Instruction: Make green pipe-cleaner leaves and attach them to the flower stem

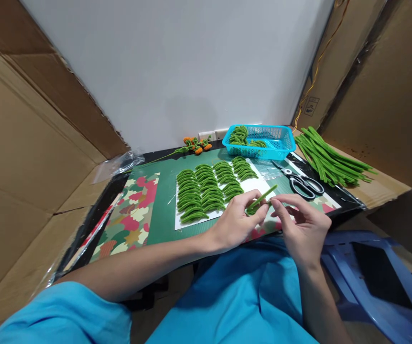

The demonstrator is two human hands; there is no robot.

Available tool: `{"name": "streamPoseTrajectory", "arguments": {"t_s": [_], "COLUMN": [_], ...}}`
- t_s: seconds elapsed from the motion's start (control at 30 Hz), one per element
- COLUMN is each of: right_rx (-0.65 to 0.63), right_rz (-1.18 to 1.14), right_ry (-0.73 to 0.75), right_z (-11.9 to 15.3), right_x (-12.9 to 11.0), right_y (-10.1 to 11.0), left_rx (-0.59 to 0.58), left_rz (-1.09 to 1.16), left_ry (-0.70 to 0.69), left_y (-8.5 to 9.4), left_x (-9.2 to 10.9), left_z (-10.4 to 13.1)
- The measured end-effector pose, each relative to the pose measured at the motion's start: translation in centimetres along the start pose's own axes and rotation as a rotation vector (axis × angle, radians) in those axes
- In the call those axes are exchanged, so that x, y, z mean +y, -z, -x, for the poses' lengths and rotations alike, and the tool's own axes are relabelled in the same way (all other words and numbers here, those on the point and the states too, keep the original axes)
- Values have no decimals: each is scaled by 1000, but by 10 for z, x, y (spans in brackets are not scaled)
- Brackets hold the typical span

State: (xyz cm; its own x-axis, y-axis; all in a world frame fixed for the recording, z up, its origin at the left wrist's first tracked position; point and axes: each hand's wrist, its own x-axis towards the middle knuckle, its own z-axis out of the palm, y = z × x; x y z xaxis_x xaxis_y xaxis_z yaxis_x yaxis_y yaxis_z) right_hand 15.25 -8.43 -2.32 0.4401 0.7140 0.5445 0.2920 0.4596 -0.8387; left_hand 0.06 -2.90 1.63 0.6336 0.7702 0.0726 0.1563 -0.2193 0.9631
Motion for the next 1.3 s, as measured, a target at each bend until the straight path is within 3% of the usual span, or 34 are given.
{"name": "streamPoseTrajectory", "arguments": {"t_s": [0.13, 0.33, 0.43, 0.9, 1.13, 1.3], "right_rx": [43, -15, 12, -112, -45, -90], "right_rz": [65, 180, 186, -103, -248, -216], "right_ry": [10, 25, -3, -331, -368, -274], "right_z": [3, 2, 1, -7, -9, -13], "right_x": [3, 6, 7, 8, 14, 13], "right_y": [0, 6, 6, 9, 5, 5], "left_rx": [-84, -17, -50, -76, -112, -108], "left_rz": [121, 168, 214, 214, 187, 142], "left_ry": [103, 114, 134, 56, 62, 56], "left_y": [-4, -3, -2, -9, -9, -6], "left_x": [-1, -3, -4, -25, -26, -27], "left_z": [4, 4, 1, -3, -4, -3]}}
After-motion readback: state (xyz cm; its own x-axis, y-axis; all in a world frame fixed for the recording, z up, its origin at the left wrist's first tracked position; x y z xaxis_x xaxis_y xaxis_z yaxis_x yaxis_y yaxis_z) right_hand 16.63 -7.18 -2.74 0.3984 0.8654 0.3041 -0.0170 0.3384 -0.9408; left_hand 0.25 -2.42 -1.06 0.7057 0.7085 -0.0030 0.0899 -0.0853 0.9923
